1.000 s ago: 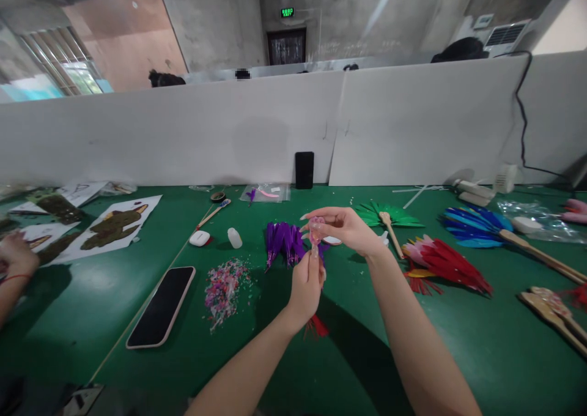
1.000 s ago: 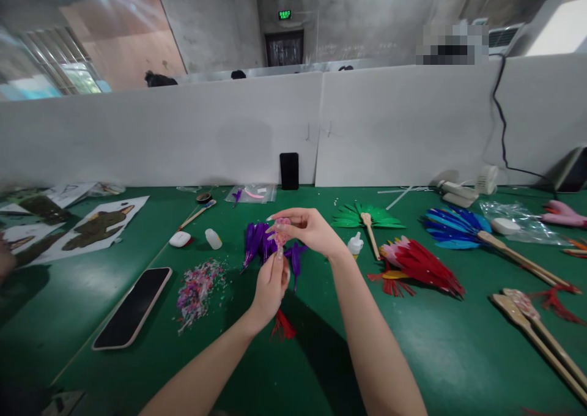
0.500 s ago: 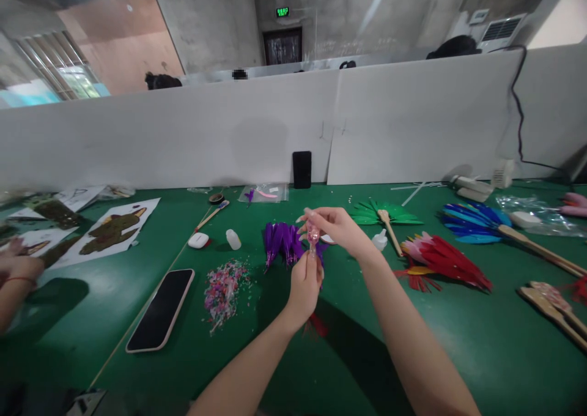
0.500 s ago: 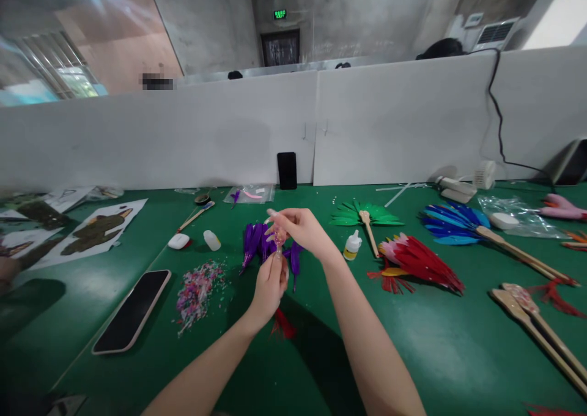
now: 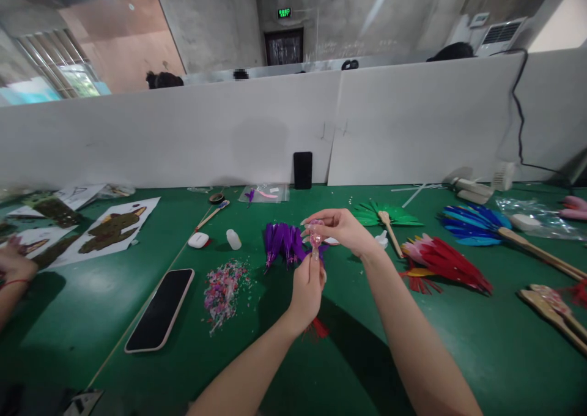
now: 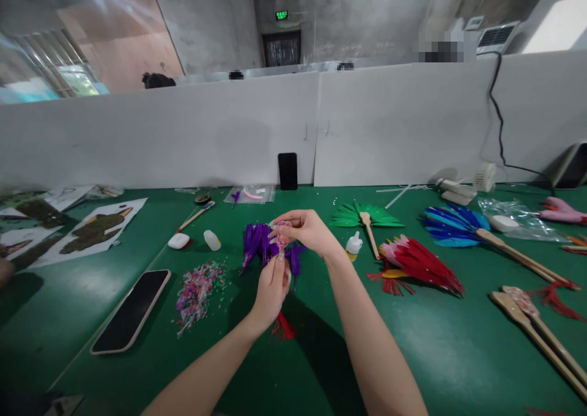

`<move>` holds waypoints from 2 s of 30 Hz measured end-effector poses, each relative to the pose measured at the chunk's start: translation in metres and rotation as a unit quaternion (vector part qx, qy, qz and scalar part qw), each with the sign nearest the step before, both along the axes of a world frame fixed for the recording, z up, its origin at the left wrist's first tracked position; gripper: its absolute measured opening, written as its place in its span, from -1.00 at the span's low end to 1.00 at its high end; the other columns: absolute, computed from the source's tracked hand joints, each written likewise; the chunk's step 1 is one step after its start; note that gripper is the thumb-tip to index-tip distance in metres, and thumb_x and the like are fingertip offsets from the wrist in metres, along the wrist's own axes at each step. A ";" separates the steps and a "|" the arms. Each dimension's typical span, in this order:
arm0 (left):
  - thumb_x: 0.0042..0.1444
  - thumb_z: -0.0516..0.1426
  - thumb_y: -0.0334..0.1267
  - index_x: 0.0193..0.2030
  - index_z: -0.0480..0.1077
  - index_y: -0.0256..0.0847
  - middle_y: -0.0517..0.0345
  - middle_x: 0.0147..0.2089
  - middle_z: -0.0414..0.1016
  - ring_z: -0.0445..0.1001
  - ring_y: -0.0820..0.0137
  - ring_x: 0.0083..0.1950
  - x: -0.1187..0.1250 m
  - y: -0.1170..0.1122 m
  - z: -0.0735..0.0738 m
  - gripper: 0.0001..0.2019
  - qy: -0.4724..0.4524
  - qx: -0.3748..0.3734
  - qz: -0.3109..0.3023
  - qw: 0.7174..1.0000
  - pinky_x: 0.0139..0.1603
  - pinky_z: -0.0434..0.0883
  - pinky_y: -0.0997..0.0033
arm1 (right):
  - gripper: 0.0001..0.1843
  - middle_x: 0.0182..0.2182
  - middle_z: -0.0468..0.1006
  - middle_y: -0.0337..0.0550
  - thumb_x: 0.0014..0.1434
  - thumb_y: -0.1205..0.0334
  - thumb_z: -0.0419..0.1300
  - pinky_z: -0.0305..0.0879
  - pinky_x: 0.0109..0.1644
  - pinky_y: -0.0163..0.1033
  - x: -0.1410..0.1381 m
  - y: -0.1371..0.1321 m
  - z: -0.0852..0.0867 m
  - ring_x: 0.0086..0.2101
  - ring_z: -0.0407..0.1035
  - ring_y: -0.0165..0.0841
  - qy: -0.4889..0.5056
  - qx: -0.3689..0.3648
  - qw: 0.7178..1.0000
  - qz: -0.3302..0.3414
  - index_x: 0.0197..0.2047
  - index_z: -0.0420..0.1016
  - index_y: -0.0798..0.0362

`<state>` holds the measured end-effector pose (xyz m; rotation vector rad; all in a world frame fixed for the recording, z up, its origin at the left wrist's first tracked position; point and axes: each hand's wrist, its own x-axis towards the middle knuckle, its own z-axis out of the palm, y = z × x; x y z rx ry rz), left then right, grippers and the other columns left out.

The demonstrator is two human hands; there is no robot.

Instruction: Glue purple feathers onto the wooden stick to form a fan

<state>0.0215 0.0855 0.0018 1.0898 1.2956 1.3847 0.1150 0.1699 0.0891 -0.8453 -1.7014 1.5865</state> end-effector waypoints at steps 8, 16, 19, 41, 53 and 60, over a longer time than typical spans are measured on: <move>0.07 -0.09 0.21 -0.55 0.11 -0.20 0.38 -0.70 0.02 -0.04 0.63 -0.71 0.003 0.000 -0.002 -0.52 -0.037 -0.008 -0.012 0.999 -0.69 -0.05 0.58 | -0.66 -0.73 0.44 -0.24 -0.21 0.03 0.38 0.33 -0.52 -0.30 -0.010 0.005 -0.014 -0.55 0.46 -0.30 0.020 0.021 0.998 -0.056 -0.51 0.42 0.12; 0.05 -0.03 0.18 -0.52 0.12 -0.21 0.41 -0.70 0.01 -0.07 0.66 -0.73 0.001 0.003 0.000 -0.55 -0.125 -0.023 -0.063 0.990 -0.73 -0.07 0.62 | -0.54 -0.23 0.58 -0.01 0.11 -0.02 0.13 0.38 -0.21 -0.27 0.019 0.007 -0.001 -0.23 0.48 -0.33 0.006 -0.013 0.994 0.109 -0.04 0.44 0.13; 0.06 -0.03 0.18 -0.51 0.12 -0.20 0.41 -0.72 0.00 -0.08 0.66 -0.75 0.000 0.003 0.002 -0.56 -0.143 -0.024 -0.086 0.986 -0.73 -0.06 0.62 | -0.57 -0.21 0.58 -0.03 0.05 0.09 0.22 0.38 -0.21 -0.28 0.021 0.009 -0.002 -0.25 0.47 -0.35 0.009 0.000 0.992 0.129 -0.02 0.43 0.09; 0.03 -0.01 0.19 -0.55 0.11 -0.21 0.41 -0.74 -0.01 -0.07 0.66 -0.76 -0.004 0.007 0.002 -0.54 -0.089 -0.029 -0.019 0.995 -0.73 -0.09 0.60 | -0.54 -0.52 0.56 -0.10 0.06 -0.15 0.12 0.41 -0.31 -0.28 -0.011 0.003 -0.013 -0.43 0.50 -0.34 0.045 -0.012 0.999 0.012 -0.35 0.50 0.14; -0.05 0.06 0.21 -0.52 0.11 -0.20 0.47 -0.77 -0.06 -0.12 0.70 -0.79 -0.005 0.006 0.011 -0.53 -0.178 -0.043 -0.025 0.983 -0.77 -0.10 0.65 | -0.68 -0.39 0.57 -0.11 0.06 0.09 0.21 0.41 -0.24 -0.25 -0.009 0.001 -0.009 -0.36 0.50 -0.36 0.048 -0.013 0.998 0.042 -0.17 0.42 0.11; -0.03 0.03 0.21 -0.51 0.12 -0.20 0.46 -0.78 -0.06 -0.14 0.68 -0.79 -0.001 0.005 0.006 -0.54 -0.169 -0.036 -0.025 0.985 -0.77 -0.15 0.63 | -0.70 -0.56 0.53 -0.20 -0.05 0.06 0.28 0.39 -0.40 -0.30 -0.018 -0.003 -0.009 -0.53 0.45 -0.41 0.043 -0.031 0.999 -0.008 -0.35 0.43 0.12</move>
